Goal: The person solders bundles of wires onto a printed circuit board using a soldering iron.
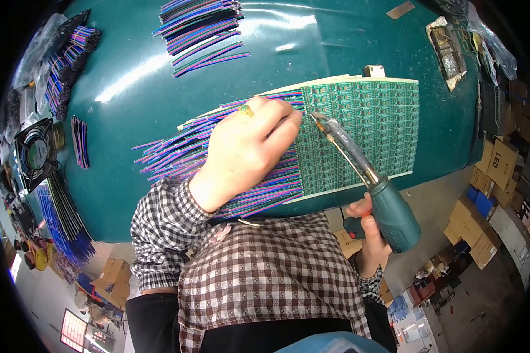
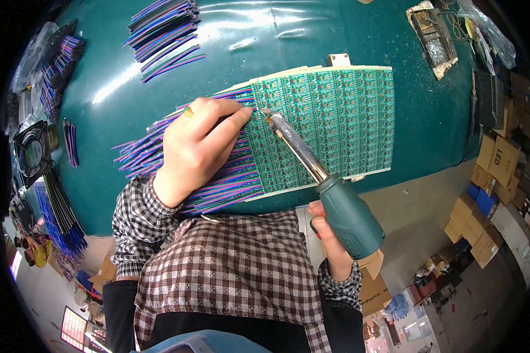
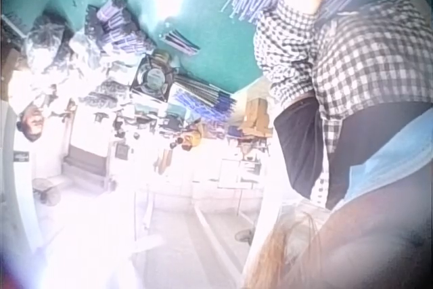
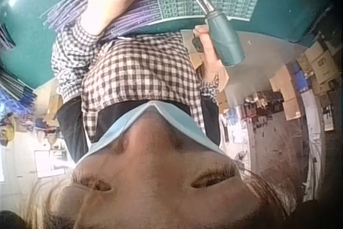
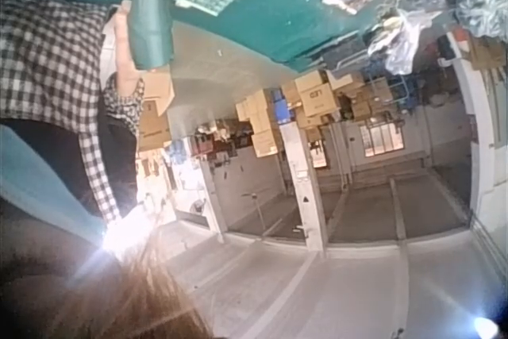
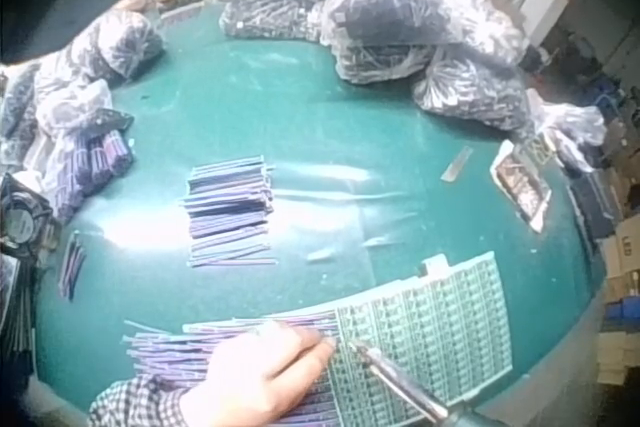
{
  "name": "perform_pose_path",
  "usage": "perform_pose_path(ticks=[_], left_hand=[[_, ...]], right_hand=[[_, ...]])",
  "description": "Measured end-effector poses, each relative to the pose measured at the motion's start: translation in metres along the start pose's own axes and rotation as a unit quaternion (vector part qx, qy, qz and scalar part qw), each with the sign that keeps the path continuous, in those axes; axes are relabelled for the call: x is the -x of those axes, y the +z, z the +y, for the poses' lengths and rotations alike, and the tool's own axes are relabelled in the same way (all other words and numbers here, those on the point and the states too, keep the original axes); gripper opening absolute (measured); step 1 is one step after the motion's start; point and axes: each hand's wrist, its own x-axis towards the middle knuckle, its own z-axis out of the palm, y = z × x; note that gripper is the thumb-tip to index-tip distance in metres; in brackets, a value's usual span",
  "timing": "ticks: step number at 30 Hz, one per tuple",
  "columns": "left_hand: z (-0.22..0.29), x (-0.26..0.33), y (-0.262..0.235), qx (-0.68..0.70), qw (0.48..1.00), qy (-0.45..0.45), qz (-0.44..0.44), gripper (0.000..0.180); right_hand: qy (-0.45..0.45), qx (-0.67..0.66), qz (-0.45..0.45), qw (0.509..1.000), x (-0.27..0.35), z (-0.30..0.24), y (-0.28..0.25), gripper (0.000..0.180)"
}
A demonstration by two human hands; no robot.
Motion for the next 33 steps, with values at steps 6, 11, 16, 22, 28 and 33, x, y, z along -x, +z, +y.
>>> perform_pose_path(ticks=[6, 11, 16, 22, 28, 33], left_hand=[[0.002, 0.0002, 0.0013, -0.015, 1.0, 0.0, -0.001, 0.028], [0.0035, -0.0002, 0.0, -0.015, 1.0, -0.008, -0.005, 0.029], [0.0042, 0.0004, 0.0004, -0.014, 1.0, -0.014, -0.003, 0.029], [0.0035, -0.0001, 0.0001, -0.014, 1.0, -0.013, -0.003, 0.029], [0.003, 0.0007, 0.0007, -0.015, 1.0, -0.011, -0.005, 0.028], [0.0034, 0.0009, 0.0015, -0.014, 1.0, -0.012, -0.003, 0.028]], right_hand=[[-0.013, 0.009, 0.004, 1.0, 0.0004, 0.0023, 0.0026, 0.041], [-0.015, 0.007, 0.001, 1.0, 0.0001, 0.0029, 0.0016, 0.041], [0.009, 0.027, -0.006, 1.0, -0.0005, -0.0001, 0.0014, 0.042], [0.002, 0.022, 0.001, 1.0, -0.0013, -0.0004, 0.0033, 0.042], [-0.003, 0.033, -0.005, 0.999, -0.0004, 0.0018, 0.0029, 0.042], [-0.004, 0.035, -0.006, 0.999, 0.0009, -0.001, 0.0002, 0.041]])
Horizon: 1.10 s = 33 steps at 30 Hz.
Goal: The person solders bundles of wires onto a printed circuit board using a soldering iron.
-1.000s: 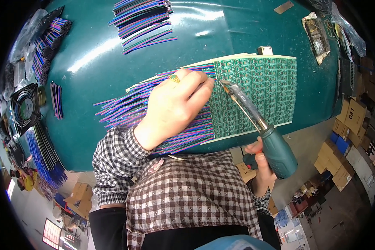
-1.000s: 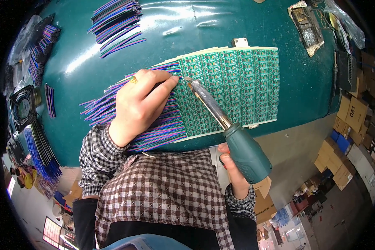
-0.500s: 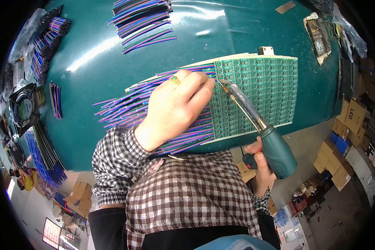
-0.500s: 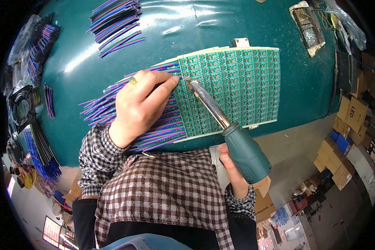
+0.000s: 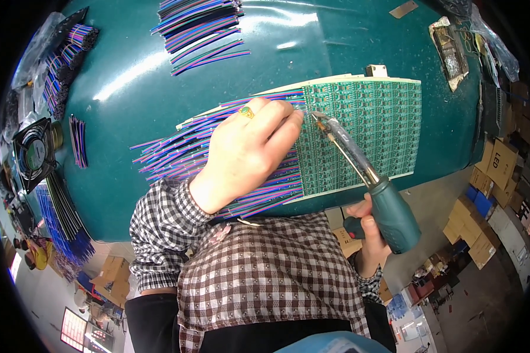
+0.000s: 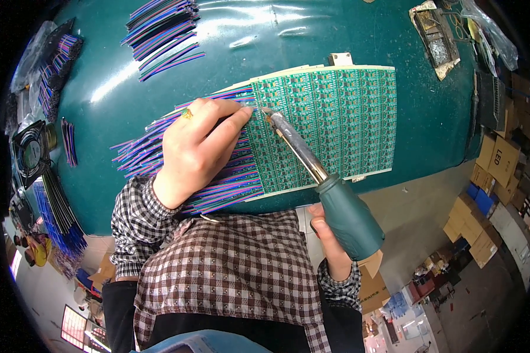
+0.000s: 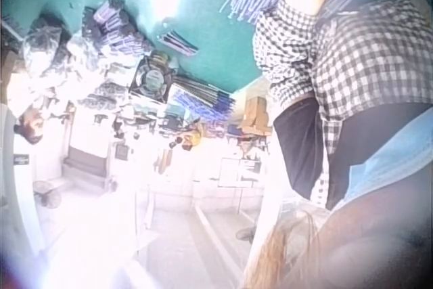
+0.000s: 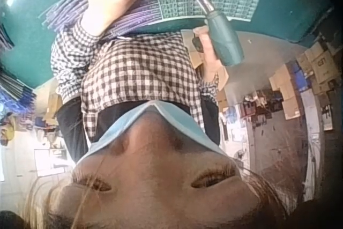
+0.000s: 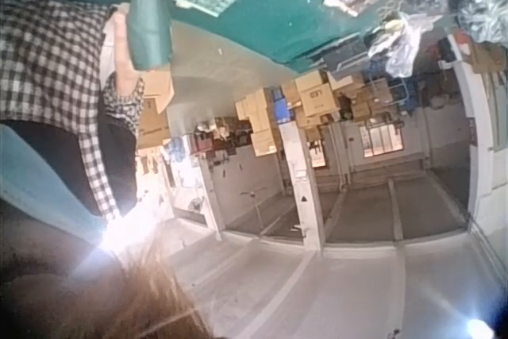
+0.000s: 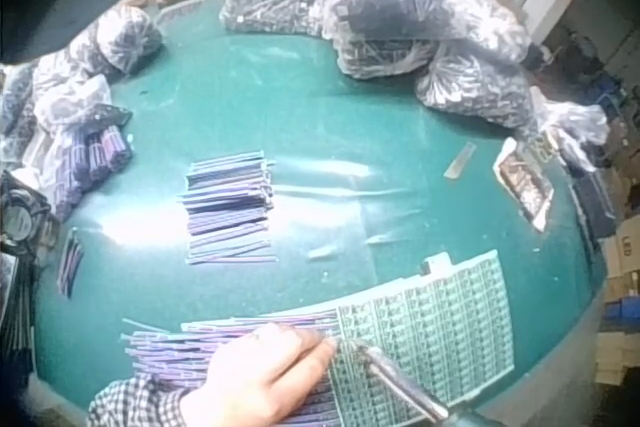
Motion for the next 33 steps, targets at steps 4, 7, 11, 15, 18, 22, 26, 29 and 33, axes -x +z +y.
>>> perform_pose_path(ticks=[4, 7, 11, 15, 18, 22, 26, 29, 33], left_hand=[[0.0, 0.0, 0.0, 0.003, 1.0, 0.004, 0.004, 0.028], [0.0, 0.0, 0.001, 0.006, 1.0, 0.004, 0.004, 0.027], [-0.002, -0.001, 0.002, 0.005, 1.0, 0.005, 0.006, 0.027], [-0.001, -0.004, -0.003, 0.012, 1.0, -0.004, -0.005, 0.026], [0.01, -0.005, -0.024, 0.037, 0.998, -0.051, -0.021, 0.027], [0.0, -0.012, -0.074, 0.089, 0.988, -0.124, -0.006, 0.025], [-0.052, -0.017, -0.076, 0.087, 0.971, -0.225, -0.012, 0.02], [-0.077, -0.004, -0.051, 0.018, 0.972, -0.231, -0.028, 0.009], [-0.07, -0.006, -0.044, -0.018, 0.976, -0.213, -0.025, 0.012]], right_hand=[[-0.005, -0.015, 0.0, 1.0, 0.0, 0.001, -0.002, 0.042], [-0.009, -0.027, 0.007, 1.0, -0.001, 0.001, -0.001, 0.041], [-0.051, -0.061, 0.024, 0.997, -0.009, 0.001, 0.005, 0.042], [-0.055, -0.117, 0.062, 0.99, -0.016, -0.002, 0.008, 0.043], [-0.075, -0.165, 0.07, 0.981, -0.019, -0.004, 0.008, 0.044], [-0.09, -0.182, 0.102, 0.974, -0.023, 0.005, -0.005, 0.042], [-0.089, -0.215, 0.109, 0.966, -0.031, 0.011, -0.01, 0.04], [-0.118, -0.233, 0.077, 0.962, -0.029, 0.01, -0.011, 0.038], [-0.11, -0.227, 0.094, 0.963, -0.027, 0.011, -0.012, 0.038]])
